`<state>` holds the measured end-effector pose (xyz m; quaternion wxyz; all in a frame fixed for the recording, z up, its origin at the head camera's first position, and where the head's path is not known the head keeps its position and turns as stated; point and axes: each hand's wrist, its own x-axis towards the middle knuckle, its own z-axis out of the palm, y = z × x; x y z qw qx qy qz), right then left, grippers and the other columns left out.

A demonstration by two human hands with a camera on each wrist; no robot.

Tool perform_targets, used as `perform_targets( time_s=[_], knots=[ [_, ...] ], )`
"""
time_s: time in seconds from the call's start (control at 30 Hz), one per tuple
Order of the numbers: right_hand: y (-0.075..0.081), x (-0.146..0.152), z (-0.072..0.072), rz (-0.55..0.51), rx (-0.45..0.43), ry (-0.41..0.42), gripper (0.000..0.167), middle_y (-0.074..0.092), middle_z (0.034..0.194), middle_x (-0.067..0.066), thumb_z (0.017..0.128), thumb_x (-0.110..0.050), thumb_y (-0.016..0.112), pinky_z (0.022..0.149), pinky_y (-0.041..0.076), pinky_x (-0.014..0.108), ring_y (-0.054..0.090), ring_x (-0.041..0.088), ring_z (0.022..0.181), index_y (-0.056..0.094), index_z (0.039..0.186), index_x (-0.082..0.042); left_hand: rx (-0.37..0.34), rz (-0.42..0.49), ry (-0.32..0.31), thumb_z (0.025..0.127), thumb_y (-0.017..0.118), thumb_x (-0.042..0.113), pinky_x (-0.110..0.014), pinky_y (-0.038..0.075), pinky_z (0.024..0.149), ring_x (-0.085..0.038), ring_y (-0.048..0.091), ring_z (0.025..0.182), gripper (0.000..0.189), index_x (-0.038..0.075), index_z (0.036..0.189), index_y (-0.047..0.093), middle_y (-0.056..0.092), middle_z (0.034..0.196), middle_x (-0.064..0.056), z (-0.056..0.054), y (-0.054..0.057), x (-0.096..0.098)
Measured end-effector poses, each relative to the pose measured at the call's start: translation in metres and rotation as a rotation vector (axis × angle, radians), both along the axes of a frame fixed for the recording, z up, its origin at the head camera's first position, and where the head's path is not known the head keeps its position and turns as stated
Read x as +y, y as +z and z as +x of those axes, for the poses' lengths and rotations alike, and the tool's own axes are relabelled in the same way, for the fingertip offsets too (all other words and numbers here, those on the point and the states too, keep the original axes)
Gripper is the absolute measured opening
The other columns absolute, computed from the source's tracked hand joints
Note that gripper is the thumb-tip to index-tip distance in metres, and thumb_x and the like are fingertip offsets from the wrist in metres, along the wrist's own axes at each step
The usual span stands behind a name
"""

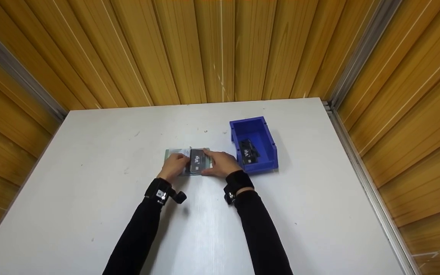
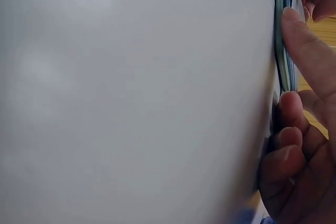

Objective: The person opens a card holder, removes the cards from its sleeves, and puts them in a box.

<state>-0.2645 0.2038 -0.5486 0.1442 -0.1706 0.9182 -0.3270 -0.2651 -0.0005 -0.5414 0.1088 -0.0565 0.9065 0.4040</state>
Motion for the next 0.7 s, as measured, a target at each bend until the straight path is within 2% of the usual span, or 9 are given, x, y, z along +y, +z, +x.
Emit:
perform_targets(
  time_s=[0.1,0.23,0.33,0.37,0.47,0.53,0.6,0.7],
  knots=[
    [0.000,0.000,0.000,-0.006,-0.012,0.003,0.087,0.052,0.154,0.020,0.089,-0.034,0.082,0.115,0.042,0.049,0.056,0.031,0.132,0.037,0.161,-0.014,0.014,-0.072,-0.029,0.098,0.055,0.025,-0.035,0.049,0.074,-0.022,0.061,0.082,0.028,0.008,0.100,0.077,0.074,0.095,-0.008,0.000,-0.003,0.001],
    [0.001,-0.001,-0.001,-0.001,-0.015,-0.009,0.086,0.057,0.149,0.019,0.088,-0.034,0.083,0.109,0.046,0.046,0.057,0.025,0.117,0.039,0.160,-0.014,0.036,-0.110,-0.038,0.102,0.054,0.026,-0.036,0.048,0.074,-0.021,0.062,0.085,0.027,0.011,0.102,0.076,0.074,0.098,-0.006,0.000,-0.006,0.003],
    [0.000,-0.001,-0.001,0.004,-0.020,-0.010,0.086,0.068,0.125,0.022,0.088,-0.034,0.084,0.093,0.049,0.040,0.058,0.022,0.096,0.040,0.160,-0.015,0.057,-0.106,-0.046,0.103,0.053,0.025,-0.037,0.047,0.073,-0.022,0.062,0.084,0.025,0.011,0.100,0.073,0.073,0.095,-0.007,0.001,-0.007,0.003],
    [0.000,-0.001,-0.001,0.006,-0.018,-0.009,0.086,0.069,0.116,0.022,0.088,-0.034,0.083,0.087,0.048,0.038,0.057,0.021,0.090,0.040,0.160,-0.015,0.065,-0.097,-0.048,0.103,0.052,0.024,-0.036,0.046,0.073,-0.023,0.062,0.083,0.025,0.010,0.098,0.072,0.071,0.093,-0.007,0.001,-0.006,0.002],
    [0.000,-0.001,-0.001,0.011,-0.015,-0.006,0.086,0.068,0.108,0.019,0.088,-0.034,0.083,0.082,0.045,0.035,0.053,0.021,0.085,0.040,0.159,-0.016,0.073,-0.035,-0.048,0.103,0.051,0.020,-0.034,0.045,0.072,-0.023,0.058,0.081,0.023,0.008,0.092,0.067,0.066,0.088,-0.008,0.002,-0.006,-0.001],
    [0.000,-0.002,-0.001,0.020,-0.004,-0.006,0.085,0.068,0.119,0.016,0.088,-0.035,0.083,0.088,0.045,0.035,0.054,0.020,0.091,0.040,0.159,-0.017,0.072,0.017,-0.037,0.102,0.051,0.018,-0.033,0.044,0.072,-0.022,0.057,0.082,0.021,0.008,0.089,0.063,0.063,0.087,-0.007,0.002,-0.004,-0.004],
    [0.001,-0.002,-0.002,0.031,0.003,-0.006,0.085,0.067,0.119,0.012,0.088,-0.036,0.083,0.090,0.044,0.035,0.052,0.020,0.093,0.041,0.159,-0.018,0.074,0.064,-0.029,0.102,0.051,0.015,-0.032,0.044,0.073,-0.023,0.056,0.083,0.020,0.007,0.087,0.060,0.062,0.087,-0.008,0.002,-0.004,-0.007],
    [0.001,-0.002,-0.002,0.039,-0.004,-0.004,0.085,0.061,0.095,0.007,0.088,-0.036,0.084,0.081,0.043,0.034,0.050,0.019,0.083,0.040,0.159,-0.019,0.089,0.099,-0.022,0.102,0.051,0.013,-0.033,0.046,0.074,-0.024,0.056,0.084,0.020,0.007,0.084,0.057,0.061,0.086,-0.009,0.002,-0.003,-0.013]
  ],
)
